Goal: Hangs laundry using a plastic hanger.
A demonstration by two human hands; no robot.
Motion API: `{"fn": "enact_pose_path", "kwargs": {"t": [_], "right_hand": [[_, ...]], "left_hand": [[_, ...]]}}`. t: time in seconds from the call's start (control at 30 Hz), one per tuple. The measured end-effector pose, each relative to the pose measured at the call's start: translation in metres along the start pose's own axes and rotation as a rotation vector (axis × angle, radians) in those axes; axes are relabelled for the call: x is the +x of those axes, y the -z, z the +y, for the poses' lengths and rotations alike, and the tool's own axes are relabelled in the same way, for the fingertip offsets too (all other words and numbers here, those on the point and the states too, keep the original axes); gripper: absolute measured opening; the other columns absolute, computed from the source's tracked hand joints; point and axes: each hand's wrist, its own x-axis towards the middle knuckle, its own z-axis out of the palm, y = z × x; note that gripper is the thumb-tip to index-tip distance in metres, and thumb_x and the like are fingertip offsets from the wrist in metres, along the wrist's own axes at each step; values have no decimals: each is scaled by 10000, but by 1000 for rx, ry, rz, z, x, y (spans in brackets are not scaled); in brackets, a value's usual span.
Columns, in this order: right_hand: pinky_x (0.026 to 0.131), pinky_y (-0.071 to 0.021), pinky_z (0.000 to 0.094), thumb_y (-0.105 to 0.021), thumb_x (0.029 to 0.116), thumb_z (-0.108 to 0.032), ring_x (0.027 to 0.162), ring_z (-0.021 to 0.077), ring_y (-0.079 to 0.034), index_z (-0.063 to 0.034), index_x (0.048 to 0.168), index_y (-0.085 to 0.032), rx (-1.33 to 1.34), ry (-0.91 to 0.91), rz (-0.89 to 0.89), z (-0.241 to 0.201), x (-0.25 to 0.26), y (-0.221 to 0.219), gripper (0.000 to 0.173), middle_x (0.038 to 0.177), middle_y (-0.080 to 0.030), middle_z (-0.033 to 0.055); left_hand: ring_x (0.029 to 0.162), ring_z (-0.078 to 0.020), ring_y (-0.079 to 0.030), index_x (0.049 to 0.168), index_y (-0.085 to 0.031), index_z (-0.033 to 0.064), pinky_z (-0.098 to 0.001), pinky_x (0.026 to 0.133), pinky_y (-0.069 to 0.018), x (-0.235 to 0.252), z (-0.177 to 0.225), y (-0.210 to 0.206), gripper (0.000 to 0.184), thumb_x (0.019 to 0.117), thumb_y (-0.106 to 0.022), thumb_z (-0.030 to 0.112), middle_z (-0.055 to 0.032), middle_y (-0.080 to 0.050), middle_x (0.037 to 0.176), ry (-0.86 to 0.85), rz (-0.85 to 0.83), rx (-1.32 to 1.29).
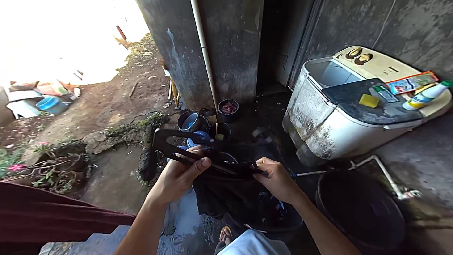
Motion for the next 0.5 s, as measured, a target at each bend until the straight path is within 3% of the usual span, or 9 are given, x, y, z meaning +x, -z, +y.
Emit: {"fn": "enact_pose_path", "kwargs": {"t": [0.1,0.2,0.27,0.37,0.43,0.5], "right_hand": [[824,-588,205,-735,947,-176,928,53,-678,-21,1043,-760,395,11,138,-1,-3,-3,184,1034,-712,37],[852,-583,233,-681,981,-122,959,64,-670,-21,954,-751,527,166,263,5,-3,-6,126,1019,-714,29],[874,-578,239,-678,987,-147,994,72,-663,-45,946,-764,477,221,323,13,-6,3,140,1039,-711,18],[930,-563,251,-691,986,-210,1044,54,-662,-101,946,-785,328,268,391,19,-17,26,149,1080,-729,-21],[956,-563,234,-680,997,-215,1062,38,-660,-72,996,-777,175,340,344,12,-19,36,172,1097,-719,8],[948,-542,188,-664,1009,-203,1052,30,-656,-19,1010,-768,14,405,319,3,-18,39,211,1071,-711,70]], "left_hand": [[928,-19,-652,1029,-706,147,-237,851,-564,3,-5,-12,170,1038,-610,287,76,-691,989,-2,-54,9],[932,-50,-655,1021,-708,94,-262,853,-567,3,-10,-21,176,1014,-653,261,33,-693,998,29,-106,30],[927,-99,-703,1051,-726,72,-303,848,-610,4,-6,-13,174,939,-740,205,-12,-734,1006,126,-66,99],[898,-49,-696,1006,-780,154,-275,802,-606,5,1,6,148,879,-709,183,52,-729,965,307,-3,412],[817,-39,-698,911,-759,180,-315,751,-603,8,2,9,79,848,-719,154,67,-737,869,393,69,551],[786,-107,-661,854,-728,142,-416,735,-562,11,9,9,63,833,-787,137,23,-688,840,481,91,699]]}}
